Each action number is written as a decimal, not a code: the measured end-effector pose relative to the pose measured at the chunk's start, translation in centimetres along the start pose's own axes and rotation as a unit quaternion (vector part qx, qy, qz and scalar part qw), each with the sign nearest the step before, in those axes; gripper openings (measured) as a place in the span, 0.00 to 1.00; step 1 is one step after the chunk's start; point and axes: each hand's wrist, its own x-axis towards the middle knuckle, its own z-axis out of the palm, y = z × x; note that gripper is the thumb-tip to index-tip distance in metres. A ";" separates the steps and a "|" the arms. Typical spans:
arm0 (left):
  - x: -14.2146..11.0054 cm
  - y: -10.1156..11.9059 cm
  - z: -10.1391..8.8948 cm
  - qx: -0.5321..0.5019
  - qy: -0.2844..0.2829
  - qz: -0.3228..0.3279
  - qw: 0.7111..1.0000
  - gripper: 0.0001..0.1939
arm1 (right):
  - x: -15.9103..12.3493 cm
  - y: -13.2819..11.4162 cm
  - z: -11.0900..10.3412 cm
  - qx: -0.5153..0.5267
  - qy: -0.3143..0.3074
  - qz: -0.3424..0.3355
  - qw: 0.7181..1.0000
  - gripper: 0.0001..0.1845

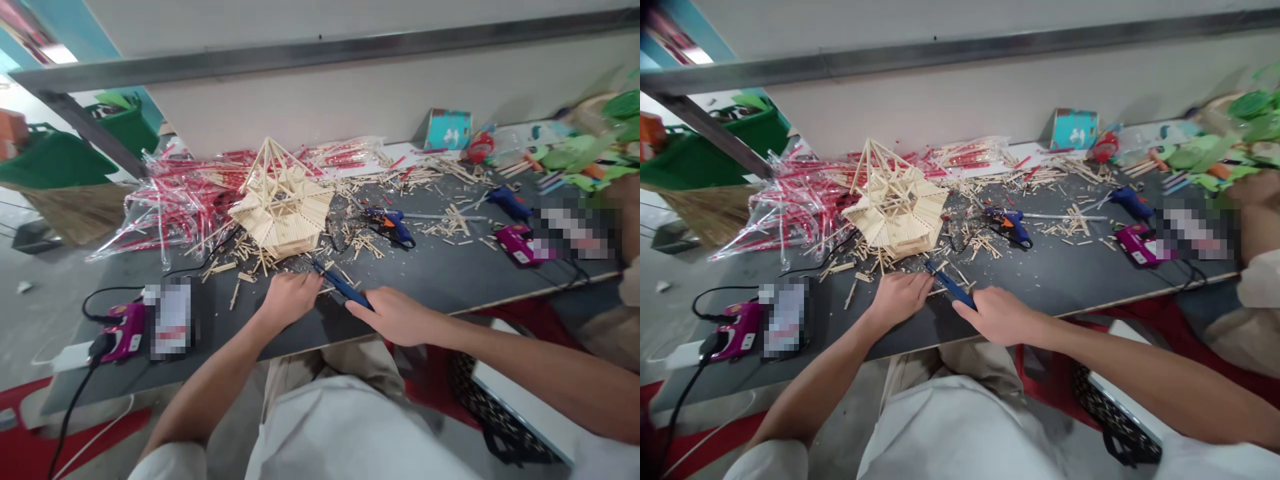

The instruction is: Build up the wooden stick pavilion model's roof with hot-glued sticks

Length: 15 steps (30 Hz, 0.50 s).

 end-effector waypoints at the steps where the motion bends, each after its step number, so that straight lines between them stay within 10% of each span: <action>1: -0.1 0.0 0.0 0.002 -0.005 0.001 1.000 0.16 | 0.1 0.1 0.1 -0.002 -0.004 0.000 1.000 0.34; 15: -0.4 0.1 0.3 -0.034 -0.032 -0.026 0.999 0.15 | -1.1 2.4 2.3 -0.110 0.039 0.071 0.991 0.31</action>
